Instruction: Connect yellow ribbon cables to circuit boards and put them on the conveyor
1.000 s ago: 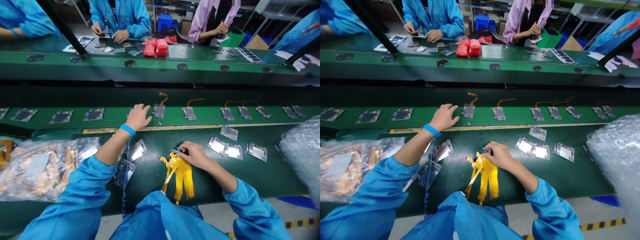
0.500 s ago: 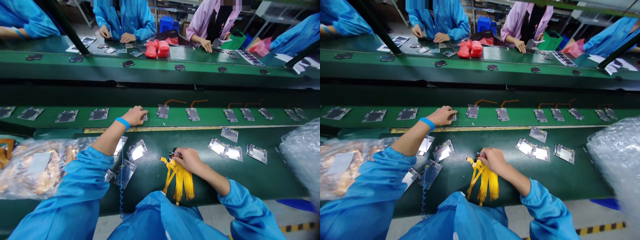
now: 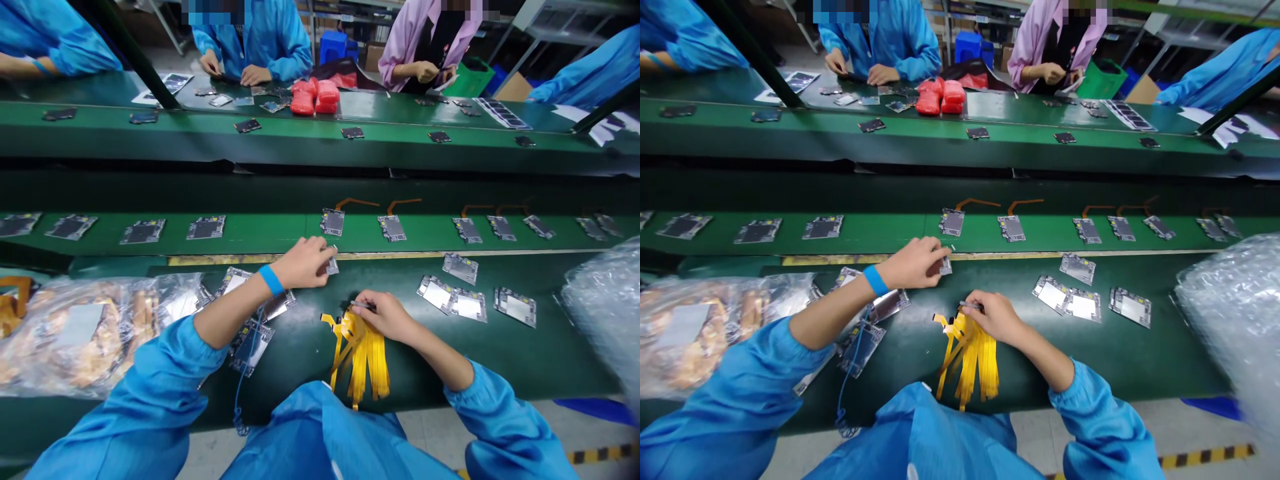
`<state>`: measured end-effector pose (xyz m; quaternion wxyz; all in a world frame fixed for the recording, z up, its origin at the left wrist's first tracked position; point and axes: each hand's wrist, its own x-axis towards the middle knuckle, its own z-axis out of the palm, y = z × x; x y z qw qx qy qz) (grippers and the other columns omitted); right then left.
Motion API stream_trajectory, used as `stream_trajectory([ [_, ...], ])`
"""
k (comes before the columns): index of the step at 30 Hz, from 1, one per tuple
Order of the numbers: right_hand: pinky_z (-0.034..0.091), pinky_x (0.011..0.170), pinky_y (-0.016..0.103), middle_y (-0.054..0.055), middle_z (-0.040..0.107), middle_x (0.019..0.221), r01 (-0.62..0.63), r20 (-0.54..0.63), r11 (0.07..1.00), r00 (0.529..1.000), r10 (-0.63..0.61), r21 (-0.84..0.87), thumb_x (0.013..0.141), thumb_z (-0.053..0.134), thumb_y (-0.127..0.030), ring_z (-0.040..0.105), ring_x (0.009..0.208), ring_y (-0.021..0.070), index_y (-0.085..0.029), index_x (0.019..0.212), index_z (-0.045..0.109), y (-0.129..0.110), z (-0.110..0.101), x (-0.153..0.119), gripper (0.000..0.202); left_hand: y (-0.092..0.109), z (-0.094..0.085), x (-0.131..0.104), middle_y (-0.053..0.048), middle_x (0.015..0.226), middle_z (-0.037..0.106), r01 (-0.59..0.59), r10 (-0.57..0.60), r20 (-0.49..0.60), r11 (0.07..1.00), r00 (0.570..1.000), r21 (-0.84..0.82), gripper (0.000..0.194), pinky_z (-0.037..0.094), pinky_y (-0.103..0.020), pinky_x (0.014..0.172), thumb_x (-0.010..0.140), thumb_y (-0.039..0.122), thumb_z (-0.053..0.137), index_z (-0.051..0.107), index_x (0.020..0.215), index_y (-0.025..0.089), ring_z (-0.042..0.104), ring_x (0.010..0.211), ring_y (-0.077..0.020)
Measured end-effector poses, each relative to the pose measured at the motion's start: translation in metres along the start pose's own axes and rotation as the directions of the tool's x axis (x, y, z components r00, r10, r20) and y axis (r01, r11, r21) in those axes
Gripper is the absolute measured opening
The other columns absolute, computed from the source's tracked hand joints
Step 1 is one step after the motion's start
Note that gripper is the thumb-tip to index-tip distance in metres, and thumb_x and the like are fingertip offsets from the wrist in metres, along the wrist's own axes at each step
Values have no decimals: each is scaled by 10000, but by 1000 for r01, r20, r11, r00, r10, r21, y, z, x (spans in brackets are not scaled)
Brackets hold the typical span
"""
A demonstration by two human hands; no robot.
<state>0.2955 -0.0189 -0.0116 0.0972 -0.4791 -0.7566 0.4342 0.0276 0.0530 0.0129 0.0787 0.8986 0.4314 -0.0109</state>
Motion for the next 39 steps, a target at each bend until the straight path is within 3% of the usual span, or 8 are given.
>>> stream_trajectory([
  [3, 352, 624, 250, -8, 688, 773, 27, -34, 999, 999, -26, 39, 981, 581, -384, 576, 673, 145, -203, 905, 659, 6, 0, 4, 212, 29, 15, -3, -157, 1175, 587, -41, 41, -3, 999, 999, -8, 474, 451, -414, 911, 861, 315, 637, 613, 1304, 149, 563, 1080, -308],
  [6, 354, 613, 249, -11, 679, 756, 27, -23, 999, 999, -27, 37, 978, 593, -378, 567, 666, 144, -202, 887, 661, 12, -2, 9, 209, 39, 27, -7, -177, 1202, 586, -43, 43, 3, 999, 999, 23, 465, 448, -437, 950, 886, 324, 649, 608, 1304, 126, 551, 1120, -329],
  [16, 453, 733, 274, 38, 767, 943, 108, -60, 989, 993, -102, 105, 917, 708, -306, 694, 858, 185, -224, 870, 769, 21, -5, 13, 112, 33, 26, -10, -174, 1268, 559, -153, 152, 39, 988, 988, 11, 436, 456, -435, 920, 897, 249, 638, 631, 1332, 213, 534, 1175, -343],
  [24, 433, 665, 253, -2, 748, 804, 55, -110, 996, 993, -47, 71, 912, 701, -357, 635, 707, 156, -209, 873, 717, 25, 1, 12, 154, 38, 21, 0, -169, 1199, 566, -168, 165, 105, 985, 981, 25, 330, 472, -432, 874, 856, 215, 654, 687, 1184, 220, 537, 1133, -352],
  [32, 392, 659, 246, -7, 717, 799, 0, -3, 999, 1000, 0, 49, 915, 654, -351, 591, 707, 149, -197, 903, 699, 21, -3, 16, 161, 40, 24, -2, -173, 1255, 574, -178, 175, 78, 984, 981, 23, 242, 469, -460, 922, 861, 175, 637, 679, 1099, 203, 538, 1140, -344],
  [36, 398, 673, 242, -6, 715, 822, 13, 6, 996, 1000, -13, 88, 933, 631, -366, 582, 711, 147, -195, 975, 708, 22, -1, 18, 193, 37, 24, -6, -188, 1342, 554, -187, 184, 72, 982, 980, 39, 263, 472, -461, 957, 890, 199, 636, 649, 1152, 179, 530, 1193, -349],
  [39, 370, 650, 243, -8, 687, 778, 24, -4, 998, 1000, -24, 62, 943, 618, -383, 552, 683, 144, -194, 911, 687, 20, -3, 20, 204, 34, 26, -8, -188, 1349, 553, -192, 189, 68, 981, 980, 36, 270, 472, -460, 982, 913, 209, 625, 629, 1180, 172, 523, 1216, -346],
])
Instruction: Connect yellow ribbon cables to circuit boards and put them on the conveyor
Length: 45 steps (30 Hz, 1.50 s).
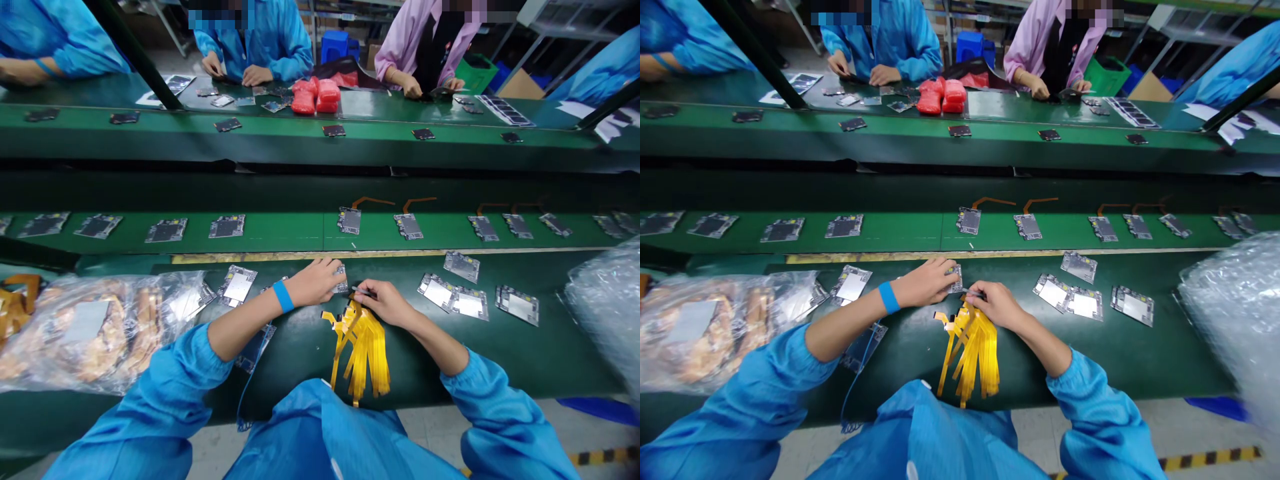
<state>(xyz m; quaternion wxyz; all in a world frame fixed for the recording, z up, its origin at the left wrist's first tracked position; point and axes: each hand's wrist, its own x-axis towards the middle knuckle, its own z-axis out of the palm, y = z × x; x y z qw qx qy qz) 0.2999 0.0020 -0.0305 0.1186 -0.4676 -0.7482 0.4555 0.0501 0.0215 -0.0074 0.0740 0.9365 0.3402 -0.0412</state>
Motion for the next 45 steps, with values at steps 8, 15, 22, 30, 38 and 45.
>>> stream_trajectory([
  [8, 369, 652, 247, 5, 709, 810, -35, -31, 996, 999, 32, -88, 959, 577, -359, 573, 710, 149, -190, 897, 677, -1, -9, 24, 206, -4, 7, -2, -177, 1296, 558, -4, 2, -37, 999, 999, -49, 249, 464, -452, 1022, 911, 204, 642, 625, 1155, 160, 523, 1193, -322],
  [15, 368, 664, 266, 16, 787, 917, -148, -83, 952, 988, 131, -267, 967, 592, -354, 666, 799, 188, -250, 999, 765, -10, -12, 36, 204, -4, 10, -4, -193, 1313, 556, 27, -29, -32, 998, 999, -60, 231, 465, -459, 1039, 924, 192, 639, 625, 1148, 139, 524, 1219, -332],
  [22, 350, 638, 262, 18, 800, 930, -187, -92, 921, 982, 165, -343, 970, 602, -344, 689, 842, 202, -274, 1017, 791, -16, -12, 37, 207, -4, 11, -4, -183, 1288, 570, 24, -28, -62, 997, 998, -67, 187, 460, -458, 1039, 930, 181, 627, 636, 1114, 148, 527, 1201, -321],
  [30, 357, 653, 264, 25, 802, 957, -187, -50, 893, 982, 182, -409, 971, 618, -337, 701, 876, 214, -287, 1023, 804, -22, -16, 39, 199, -4, 11, -4, -178, 1291, 575, 23, -27, -57, 997, 998, -68, 175, 454, -457, 1050, 954, 189, 604, 645, 1118, 146, 524, 1207, -313],
  [38, 399, 680, 269, 34, 808, 1005, -168, 6, 875, 982, 191, -454, 951, 637, -322, 716, 935, 237, -295, 984, 821, -31, -21, 50, 189, -4, 10, -4, -175, 1275, 580, 11, -13, -46, 998, 999, -57, 198, 461, -448, 1027, 963, 185, 595, 654, 1148, 150, 534, 1185, -313],
  [45, 405, 685, 271, 44, 807, 1005, -186, 1, 864, 977, 211, -468, 947, 641, -305, 721, 954, 246, -284, 980, 823, -37, -22, 50, 186, -1, 8, -3, -158, 1217, 587, -3, 1, -40, 999, 999, -37, 296, 448, -425, 985, 993, 209, 566, 655, 1275, 196, 525, 1137, -306],
])
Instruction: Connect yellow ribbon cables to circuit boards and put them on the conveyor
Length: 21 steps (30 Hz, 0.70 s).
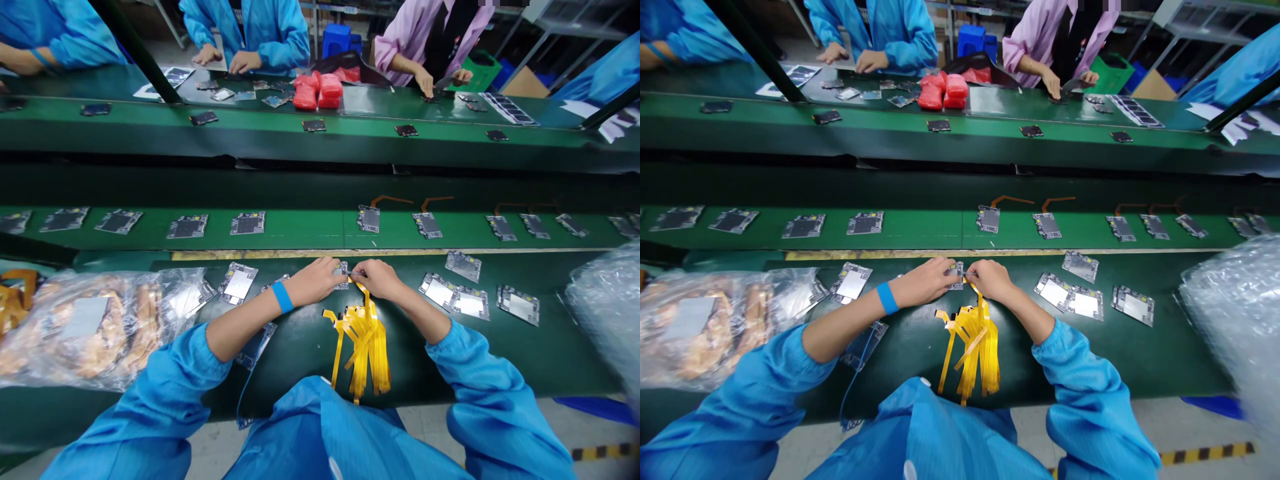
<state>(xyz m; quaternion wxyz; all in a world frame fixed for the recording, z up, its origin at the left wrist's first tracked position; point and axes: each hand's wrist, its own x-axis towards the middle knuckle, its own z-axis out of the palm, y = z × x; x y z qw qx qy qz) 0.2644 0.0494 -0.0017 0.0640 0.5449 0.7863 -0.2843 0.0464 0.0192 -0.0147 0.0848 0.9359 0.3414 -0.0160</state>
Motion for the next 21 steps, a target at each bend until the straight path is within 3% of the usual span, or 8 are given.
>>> stream_trajectory([
  [4, 416, 695, 281, 49, 810, 1026, -5, -2, 1000, 1000, 5, -4, 945, 641, -300, 720, 974, 255, -282, 993, 825, -1, 1, 0, 191, 2, -1, 1, -139, 1175, 592, -8, 8, -11, 1000, 1000, 1, 405, 439, -416, 954, 1030, 205, 498, 612, 1411, 282, 533, 1082, -290],
  [9, 418, 710, 292, 49, 803, 1038, 13, -17, 1000, 1000, -13, -29, 969, 638, -314, 713, 995, 256, -275, 1041, 810, 2, 5, -3, 191, 4, 0, 1, -144, 1195, 591, -12, 13, -18, 1000, 1000, 26, 394, 422, -418, 961, 1057, 220, 461, 628, 1405, 300, 545, 1090, -284],
  [15, 432, 787, 271, 55, 733, 1168, 152, -146, 988, 977, -156, -42, 1094, 447, -383, 676, 1045, 195, -255, 1082, 772, 9, 8, -10, 350, 4, 5, 3, -158, 1225, 593, -25, 27, -26, 998, 999, 66, 371, 424, -422, 965, 1067, 230, 445, 661, 1362, 289, 553, 1118, -291],
  [21, 416, 764, 262, 23, 732, 1097, 218, -113, 975, 969, -222, -45, 1041, 572, -300, 679, 951, 169, -244, 1072, 734, 8, 14, -3, 174, 4, 3, 3, -149, 1156, 598, -23, 26, -37, 996, 999, 88, 343, 434, -403, 919, 1060, 231, 454, 692, 1304, 267, 548, 1074, -286],
])
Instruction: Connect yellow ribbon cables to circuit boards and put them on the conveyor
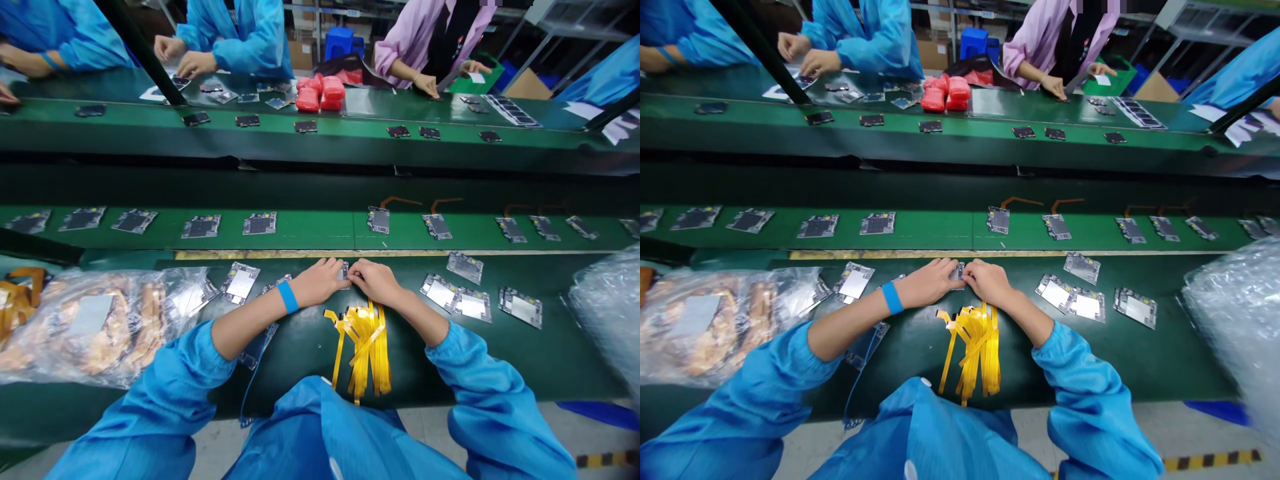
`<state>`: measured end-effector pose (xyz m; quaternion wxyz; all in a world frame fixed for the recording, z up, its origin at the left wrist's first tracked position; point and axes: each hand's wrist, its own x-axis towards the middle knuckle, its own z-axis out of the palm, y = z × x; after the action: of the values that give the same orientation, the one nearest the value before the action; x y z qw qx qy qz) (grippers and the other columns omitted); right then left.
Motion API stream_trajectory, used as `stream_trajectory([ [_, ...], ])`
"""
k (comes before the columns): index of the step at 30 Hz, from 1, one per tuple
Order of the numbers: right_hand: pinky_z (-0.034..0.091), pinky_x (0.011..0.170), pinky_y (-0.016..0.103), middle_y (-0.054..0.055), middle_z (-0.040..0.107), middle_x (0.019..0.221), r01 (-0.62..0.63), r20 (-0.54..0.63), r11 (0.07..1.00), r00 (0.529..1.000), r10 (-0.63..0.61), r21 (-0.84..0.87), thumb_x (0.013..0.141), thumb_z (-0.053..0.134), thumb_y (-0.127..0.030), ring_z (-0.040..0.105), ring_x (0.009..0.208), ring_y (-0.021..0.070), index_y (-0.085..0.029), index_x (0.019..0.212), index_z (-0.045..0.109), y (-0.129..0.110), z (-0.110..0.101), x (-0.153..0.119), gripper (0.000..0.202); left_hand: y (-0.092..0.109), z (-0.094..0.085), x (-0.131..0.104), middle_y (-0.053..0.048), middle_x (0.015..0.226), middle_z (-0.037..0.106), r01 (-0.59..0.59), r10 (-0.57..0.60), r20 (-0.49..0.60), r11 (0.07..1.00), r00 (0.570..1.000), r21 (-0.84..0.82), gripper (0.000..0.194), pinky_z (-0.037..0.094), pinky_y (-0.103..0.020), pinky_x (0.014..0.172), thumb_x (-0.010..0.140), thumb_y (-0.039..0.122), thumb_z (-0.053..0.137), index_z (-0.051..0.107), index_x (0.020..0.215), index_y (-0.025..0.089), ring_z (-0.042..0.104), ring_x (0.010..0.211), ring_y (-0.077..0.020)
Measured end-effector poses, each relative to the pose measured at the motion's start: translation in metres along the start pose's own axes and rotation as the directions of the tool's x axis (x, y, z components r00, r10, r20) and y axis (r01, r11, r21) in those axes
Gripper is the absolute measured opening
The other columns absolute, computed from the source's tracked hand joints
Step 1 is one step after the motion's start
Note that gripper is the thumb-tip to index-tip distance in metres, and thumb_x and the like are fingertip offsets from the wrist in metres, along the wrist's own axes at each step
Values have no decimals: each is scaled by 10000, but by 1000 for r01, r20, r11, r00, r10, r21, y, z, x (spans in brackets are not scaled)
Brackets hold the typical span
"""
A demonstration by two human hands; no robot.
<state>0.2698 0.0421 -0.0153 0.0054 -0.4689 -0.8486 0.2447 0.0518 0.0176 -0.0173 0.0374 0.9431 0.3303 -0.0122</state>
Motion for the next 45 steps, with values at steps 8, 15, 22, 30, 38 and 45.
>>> stream_trajectory([
  [8, 393, 730, 267, 20, 732, 1081, -4, -3, 999, 1000, 4, -54, 1031, 595, -315, 682, 926, 177, -242, 1036, 714, 7, 6, 0, 140, 2, -3, 0, -149, 1206, 595, 3, -4, 28, 1000, 1000, 8, 400, 427, -422, 934, 1006, 190, 507, 646, 1365, 298, 541, 1099, -300],
  [15, 439, 762, 266, 29, 700, 962, -58, -251, 972, 961, 115, 227, 1028, 544, -351, 648, 867, 173, -215, 1001, 661, 20, 12, -27, 182, -6, -12, 4, -175, 1226, 599, 58, -58, 42, 998, 997, -9, 501, 445, -428, 936, 861, 199, 658, 603, 1359, 205, 556, 1121, -330],
  [22, 395, 642, 279, 11, 648, 733, -166, -254, 933, 933, 254, 320, 955, 596, -471, 587, 670, 177, -206, 863, 668, 34, 6, -73, 290, -53, -46, 16, -205, 1309, 576, 584, -586, -113, 810, 802, -59, 594, 456, -441, 966, 990, 422, 550, 453, 1506, 144, 543, 1181, -355],
  [30, 416, 679, 301, 73, 766, 941, -351, -184, 936, 920, 346, 2, 977, 585, -434, 692, 831, 235, -213, 934, 743, 28, 2, -109, 275, -110, -42, -27, -224, 1377, 585, 747, -753, 52, 658, 657, 97, 527, 481, -482, 956, 989, 375, 470, 554, 1449, 132, 528, 1263, -410],
  [38, 427, 656, 309, 133, 794, 882, -493, 39, 825, 852, 522, -276, 981, 558, -586, 751, 846, 296, -203, 945, 794, 3, -6, -115, 452, -145, -24, -48, -218, 1447, 541, 734, -751, 185, 659, 633, 165, 655, 470, -495, 1000, 923, 405, 533, 485, 1532, 169, 514, 1305, -421],
  [45, 422, 665, 306, 112, 809, 951, -468, 89, 838, 857, 508, -279, 948, 579, -317, 755, 869, 285, -224, 993, 785, 0, -6, -113, 231, -155, -22, -39, -219, 1439, 529, 691, -702, 266, 707, 661, 150, 764, 492, -459, 974, 882, 443, 600, 419, 1579, 188, 521, 1307, -405],
])
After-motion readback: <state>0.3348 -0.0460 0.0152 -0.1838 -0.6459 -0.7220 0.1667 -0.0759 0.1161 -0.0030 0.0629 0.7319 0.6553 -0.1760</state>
